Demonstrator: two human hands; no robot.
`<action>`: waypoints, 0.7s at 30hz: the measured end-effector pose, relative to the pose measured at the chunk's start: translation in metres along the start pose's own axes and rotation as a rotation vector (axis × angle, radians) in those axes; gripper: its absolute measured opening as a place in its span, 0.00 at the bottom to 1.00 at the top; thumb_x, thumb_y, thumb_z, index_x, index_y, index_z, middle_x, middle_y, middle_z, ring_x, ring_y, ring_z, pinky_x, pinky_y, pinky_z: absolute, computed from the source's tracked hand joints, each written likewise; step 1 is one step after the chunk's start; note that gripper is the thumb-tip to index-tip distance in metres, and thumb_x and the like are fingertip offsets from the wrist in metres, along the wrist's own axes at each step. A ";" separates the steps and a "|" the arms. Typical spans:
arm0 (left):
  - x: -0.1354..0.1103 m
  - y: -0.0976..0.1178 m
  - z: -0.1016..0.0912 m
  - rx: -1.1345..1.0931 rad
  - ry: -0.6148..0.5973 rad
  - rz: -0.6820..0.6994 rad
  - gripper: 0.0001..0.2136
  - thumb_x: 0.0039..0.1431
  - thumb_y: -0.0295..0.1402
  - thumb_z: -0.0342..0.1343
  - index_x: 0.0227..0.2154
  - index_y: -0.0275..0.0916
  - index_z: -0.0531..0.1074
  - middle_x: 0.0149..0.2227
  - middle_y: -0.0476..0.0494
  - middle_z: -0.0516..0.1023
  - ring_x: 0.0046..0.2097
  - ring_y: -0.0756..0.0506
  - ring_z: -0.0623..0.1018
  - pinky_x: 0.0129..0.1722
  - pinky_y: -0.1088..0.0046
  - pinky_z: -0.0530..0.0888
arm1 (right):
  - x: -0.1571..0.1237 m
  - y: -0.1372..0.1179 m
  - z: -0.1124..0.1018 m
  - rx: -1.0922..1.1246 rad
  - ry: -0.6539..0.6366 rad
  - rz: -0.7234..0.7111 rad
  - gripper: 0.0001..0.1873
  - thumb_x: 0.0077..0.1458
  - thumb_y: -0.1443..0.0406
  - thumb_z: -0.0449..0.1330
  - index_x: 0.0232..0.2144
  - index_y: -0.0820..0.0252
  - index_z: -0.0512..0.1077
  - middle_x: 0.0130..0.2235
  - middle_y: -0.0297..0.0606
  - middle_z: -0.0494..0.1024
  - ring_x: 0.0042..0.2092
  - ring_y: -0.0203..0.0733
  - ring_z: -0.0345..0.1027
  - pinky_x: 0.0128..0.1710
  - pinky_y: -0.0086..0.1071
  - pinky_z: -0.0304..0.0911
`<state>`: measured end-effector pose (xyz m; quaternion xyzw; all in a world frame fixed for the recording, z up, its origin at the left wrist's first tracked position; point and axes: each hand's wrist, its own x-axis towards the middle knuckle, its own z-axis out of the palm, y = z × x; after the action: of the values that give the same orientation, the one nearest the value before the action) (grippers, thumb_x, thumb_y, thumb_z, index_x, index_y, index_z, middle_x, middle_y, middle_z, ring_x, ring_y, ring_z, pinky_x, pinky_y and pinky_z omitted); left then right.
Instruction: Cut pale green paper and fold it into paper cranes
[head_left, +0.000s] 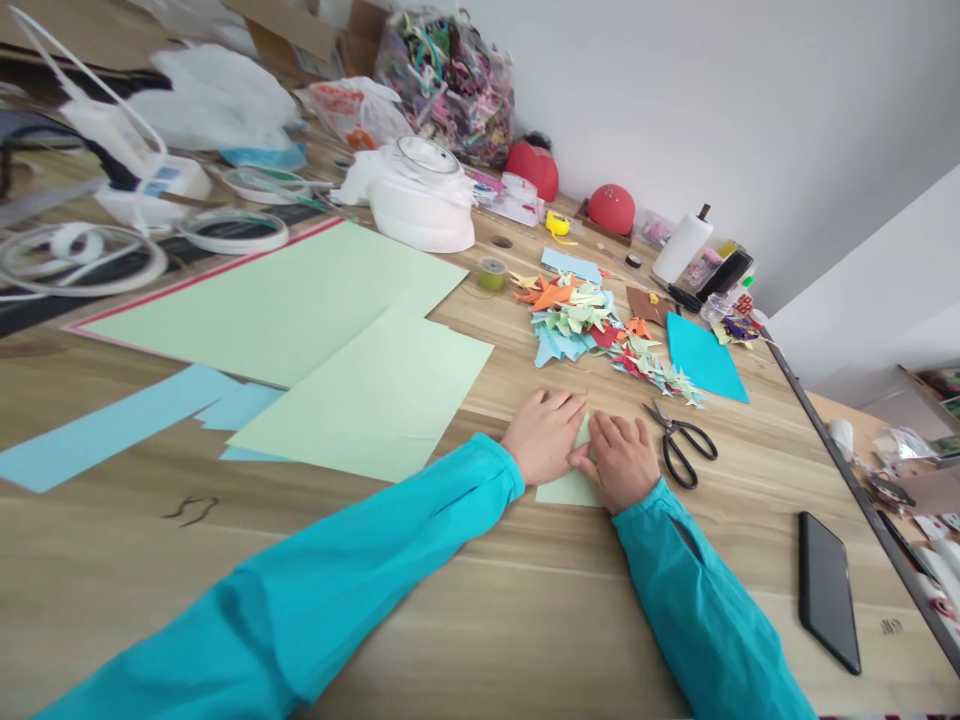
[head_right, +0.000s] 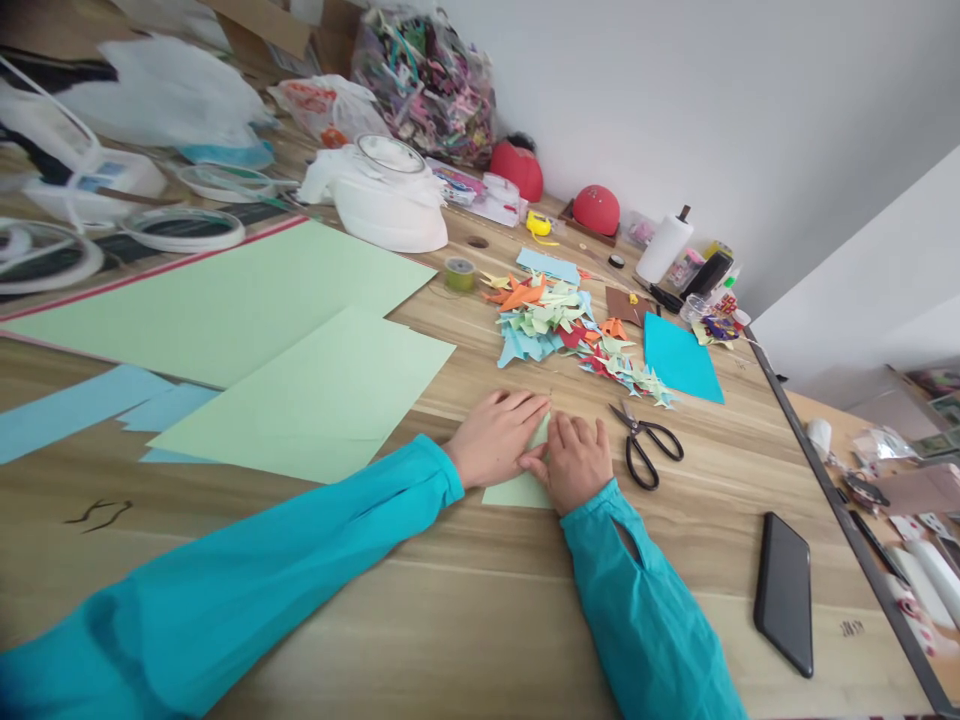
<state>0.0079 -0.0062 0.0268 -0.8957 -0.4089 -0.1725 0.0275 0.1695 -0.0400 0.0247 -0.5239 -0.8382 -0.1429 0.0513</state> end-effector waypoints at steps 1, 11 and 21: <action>0.000 0.000 0.001 -0.002 0.004 -0.001 0.23 0.61 0.41 0.47 0.53 0.31 0.67 0.57 0.35 0.68 0.55 0.38 0.66 0.49 0.59 0.63 | 0.000 0.000 0.000 -0.003 0.001 0.001 0.30 0.61 0.48 0.48 0.54 0.64 0.68 0.55 0.51 0.70 0.54 0.54 0.62 0.56 0.53 0.50; -0.001 0.000 0.002 0.010 0.003 -0.041 0.27 0.60 0.43 0.48 0.57 0.30 0.64 0.63 0.32 0.59 0.56 0.36 0.66 0.49 0.58 0.62 | -0.002 -0.001 0.003 -0.009 0.015 0.017 0.29 0.61 0.49 0.48 0.54 0.63 0.68 0.56 0.51 0.70 0.55 0.54 0.61 0.56 0.52 0.51; -0.001 -0.001 0.000 0.015 -0.007 -0.038 0.24 0.59 0.43 0.49 0.54 0.35 0.67 0.61 0.36 0.63 0.55 0.36 0.65 0.50 0.58 0.63 | -0.001 -0.002 0.002 -0.006 0.004 0.017 0.32 0.60 0.47 0.47 0.54 0.63 0.67 0.56 0.52 0.70 0.55 0.54 0.61 0.56 0.53 0.51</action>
<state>0.0068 -0.0060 0.0267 -0.8881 -0.4275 -0.1666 0.0296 0.1685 -0.0410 0.0223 -0.5308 -0.8331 -0.1461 0.0529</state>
